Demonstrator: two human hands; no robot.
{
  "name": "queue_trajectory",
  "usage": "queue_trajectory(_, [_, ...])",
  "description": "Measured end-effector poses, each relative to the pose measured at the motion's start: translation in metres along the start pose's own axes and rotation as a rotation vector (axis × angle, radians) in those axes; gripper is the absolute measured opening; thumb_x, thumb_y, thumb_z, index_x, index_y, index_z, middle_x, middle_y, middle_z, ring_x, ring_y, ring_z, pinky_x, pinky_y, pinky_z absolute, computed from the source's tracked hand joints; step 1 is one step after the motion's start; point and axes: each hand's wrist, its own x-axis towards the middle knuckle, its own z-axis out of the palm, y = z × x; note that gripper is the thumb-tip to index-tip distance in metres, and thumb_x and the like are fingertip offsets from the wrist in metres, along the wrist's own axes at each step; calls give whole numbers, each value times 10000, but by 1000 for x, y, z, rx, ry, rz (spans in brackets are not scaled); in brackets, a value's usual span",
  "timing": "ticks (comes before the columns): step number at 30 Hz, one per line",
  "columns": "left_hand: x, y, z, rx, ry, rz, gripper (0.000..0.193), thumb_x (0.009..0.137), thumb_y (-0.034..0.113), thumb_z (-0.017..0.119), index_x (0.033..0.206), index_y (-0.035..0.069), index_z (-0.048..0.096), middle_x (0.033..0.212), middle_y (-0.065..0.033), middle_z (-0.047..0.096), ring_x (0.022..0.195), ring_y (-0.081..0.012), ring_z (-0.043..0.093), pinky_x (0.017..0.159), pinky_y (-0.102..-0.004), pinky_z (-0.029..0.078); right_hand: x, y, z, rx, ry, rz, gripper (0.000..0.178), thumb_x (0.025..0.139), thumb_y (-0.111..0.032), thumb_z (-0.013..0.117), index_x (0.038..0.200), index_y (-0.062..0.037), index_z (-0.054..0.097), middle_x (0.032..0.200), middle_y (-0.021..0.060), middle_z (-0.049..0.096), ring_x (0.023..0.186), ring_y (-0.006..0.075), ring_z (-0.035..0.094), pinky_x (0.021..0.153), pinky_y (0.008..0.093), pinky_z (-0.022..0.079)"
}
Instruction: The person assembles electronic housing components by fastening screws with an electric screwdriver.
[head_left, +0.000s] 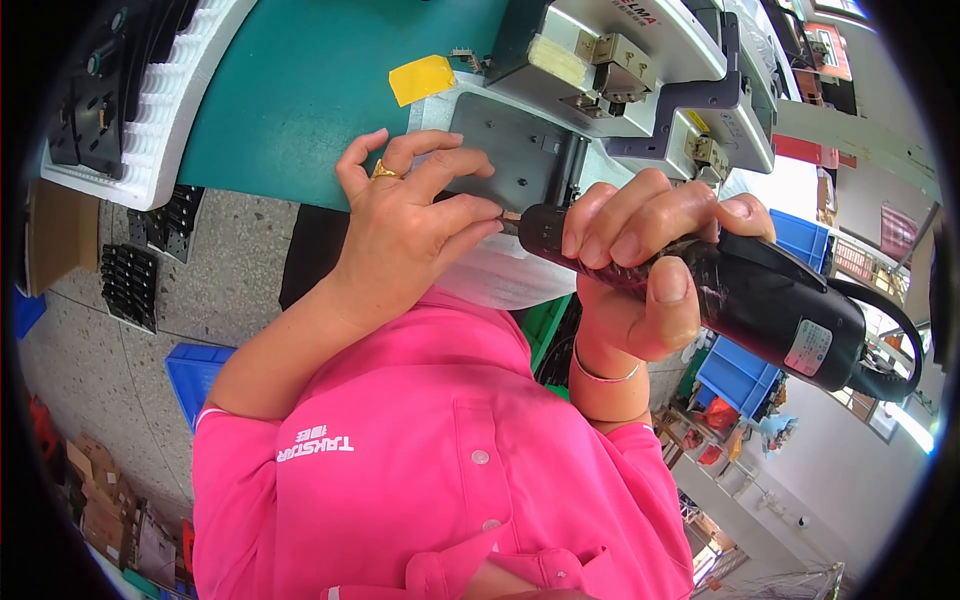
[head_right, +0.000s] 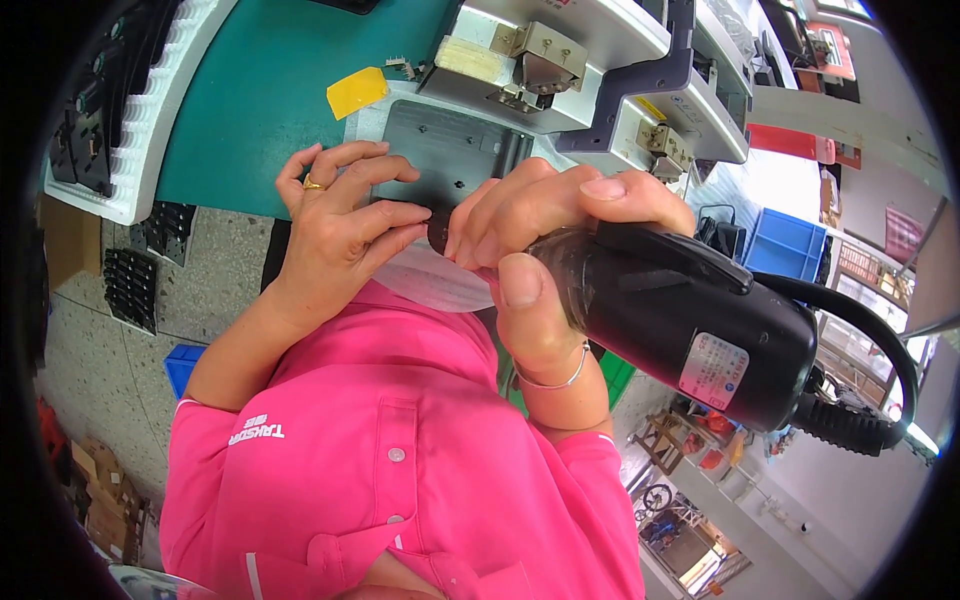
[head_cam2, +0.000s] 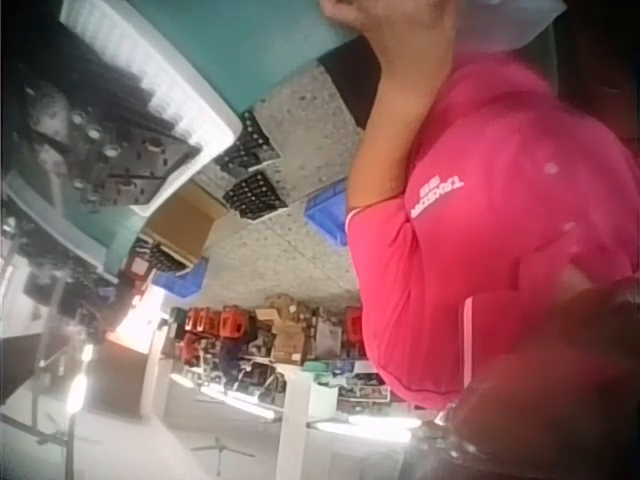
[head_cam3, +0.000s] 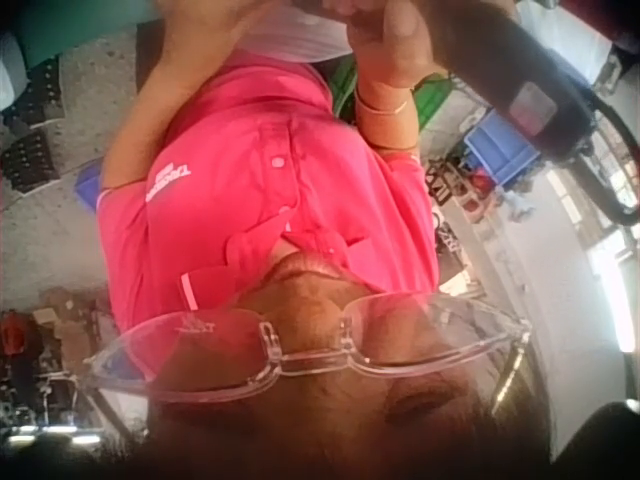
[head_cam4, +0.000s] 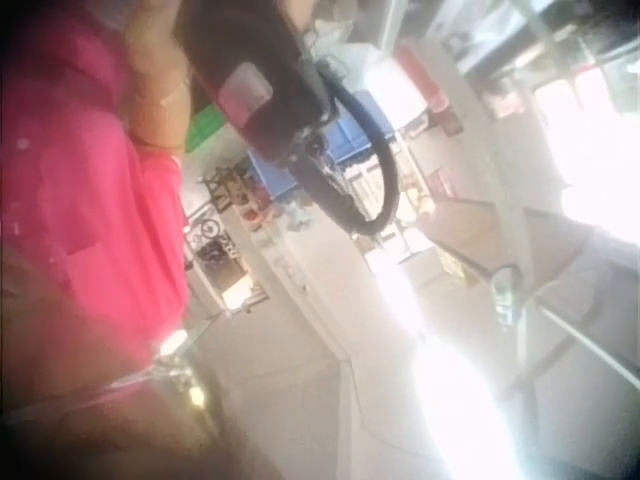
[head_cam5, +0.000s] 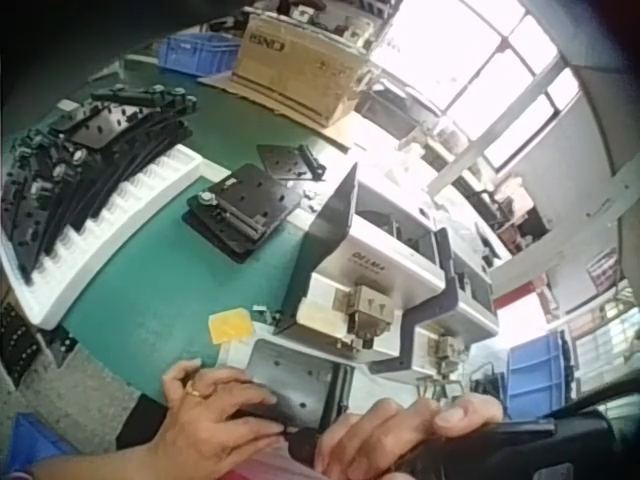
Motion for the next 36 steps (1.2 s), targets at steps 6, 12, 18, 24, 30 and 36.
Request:
queue_trajectory(6, [-1, -1, 0, -26, -5, -4, 123, 705, 221, 769, 823, 216, 737, 1058, 57, 637, 1160, -195, 526, 1016, -458, 208, 0, -1, 0, 6, 11, -1, 450, 885, -135, 538, 1313, -119, 399, 723, 79, 487, 579, 196, 484, 495, 363, 482])
queue_trajectory(12, [-1, -1, 1, -5, -11, -5, 170, 695, 236, 777, 852, 194, 728, 1074, 51, 631, 1156, -192, 525, 1011, -465, 215, -1, 0, 3, 17, 74, 38, 467, 876, -111, 603, 1269, -103, 350, 691, 78, 511, 570, 196, 507, 539, 360, 504])
queue_trajectory(18, [-2, -1, 1, 12, -33, -22, 234, 674, 241, 792, 878, 163, 707, 1107, 42, 617, 1155, -193, 520, 1003, -477, 229, -2, 10, 2, 0, 110, 36, 513, 853, -47, 656, 1223, -68, 302, 650, 70, 538, 562, 189, 544, 582, 344, 535])
queue_trajectory(24, [-1, -1, 1, 20, -40, -24, 233, 670, 237, 795, 870, 162, 703, 1118, 43, 611, 1157, -196, 518, 1004, -478, 229, -2, 14, -2, -27, 71, 32, 515, 832, 4, 619, 1224, -51, 290, 648, 72, 537, 558, 179, 544, 586, 336, 542])
queue_trajectory(30, [-2, 0, 1, 25, -44, -29, 231, 673, 234, 793, 872, 161, 701, 1120, 43, 611, 1161, -195, 518, 1006, -480, 227, -4, 17, 0, -46, 66, 41, 524, 824, 3, 625, 1223, -43, 287, 641, 72, 534, 561, 171, 545, 590, 327, 541])
queue_trajectory(36, [-3, 1, 2, 34, -56, -36, 227, 676, 232, 789, 873, 164, 700, 1128, 45, 608, 1168, -196, 513, 1006, -485, 227, -5, 17, -2, -134, 20, 33, 509, 830, -6, 629, 1211, -33, 293, 640, 73, 539, 553, 168, 545, 582, 313, 535])
